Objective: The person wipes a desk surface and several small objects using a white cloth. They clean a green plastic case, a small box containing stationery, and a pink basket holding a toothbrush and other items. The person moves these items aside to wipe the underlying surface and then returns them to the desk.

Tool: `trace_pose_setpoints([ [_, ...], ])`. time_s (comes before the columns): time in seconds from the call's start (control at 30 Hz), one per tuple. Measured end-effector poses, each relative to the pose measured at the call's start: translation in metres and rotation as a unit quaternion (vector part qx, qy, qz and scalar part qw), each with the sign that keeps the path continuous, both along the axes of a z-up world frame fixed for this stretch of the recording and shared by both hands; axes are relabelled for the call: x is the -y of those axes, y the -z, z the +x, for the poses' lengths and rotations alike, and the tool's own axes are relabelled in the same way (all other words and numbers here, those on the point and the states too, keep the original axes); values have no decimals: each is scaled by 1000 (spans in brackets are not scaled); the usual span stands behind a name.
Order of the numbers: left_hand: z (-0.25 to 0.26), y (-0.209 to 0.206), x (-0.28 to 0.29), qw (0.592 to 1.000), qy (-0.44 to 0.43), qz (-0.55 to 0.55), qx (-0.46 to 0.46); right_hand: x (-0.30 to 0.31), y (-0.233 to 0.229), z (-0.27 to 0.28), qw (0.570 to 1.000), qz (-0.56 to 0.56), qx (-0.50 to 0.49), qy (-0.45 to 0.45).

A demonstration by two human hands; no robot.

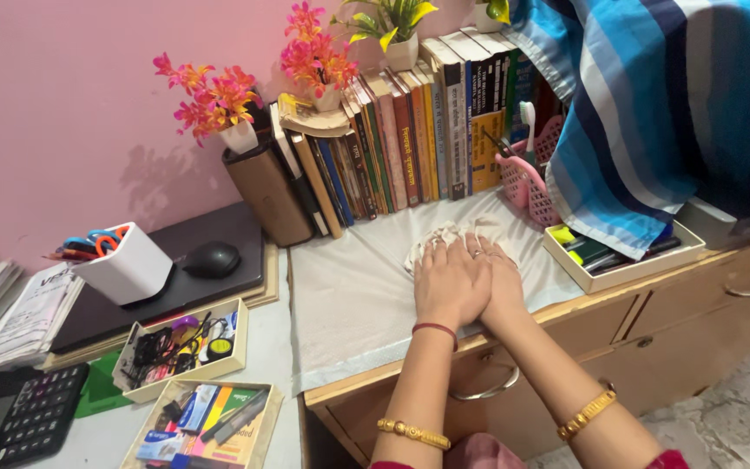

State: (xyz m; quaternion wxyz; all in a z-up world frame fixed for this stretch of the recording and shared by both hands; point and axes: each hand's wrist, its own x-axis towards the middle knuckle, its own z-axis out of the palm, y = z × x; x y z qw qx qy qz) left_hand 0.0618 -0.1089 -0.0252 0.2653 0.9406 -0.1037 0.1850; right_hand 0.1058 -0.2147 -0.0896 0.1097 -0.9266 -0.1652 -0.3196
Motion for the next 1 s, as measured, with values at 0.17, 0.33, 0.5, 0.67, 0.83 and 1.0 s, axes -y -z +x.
trace_pose_setpoints([
  [0.17, -31, -1, 4, 1000, 19, -2, -3, 11, 4, -24, 1000, -13, 6, -6],
  [0.33, -60, 1, 5, 994, 77, -28, 75, 22, -2, -59, 998, -50, -11, 31],
  [0.5, -83, -35, -4, 991, 126, -22, -33, 26, -24, -87, 956, -125, -238, 118],
  [0.67, -80, -60, 13, 991, 116, -28, -55, 46, -25, -79, 969, 16, -194, 154],
  [0.83, -39, -21, 38, 991, 125, -37, 36, 65, -11, -34, 997, -17, -53, 62],
  [1.0, -34, -1, 24, 987, 131, -61, 71, 49, 11, -27, 989, -45, -52, 131],
])
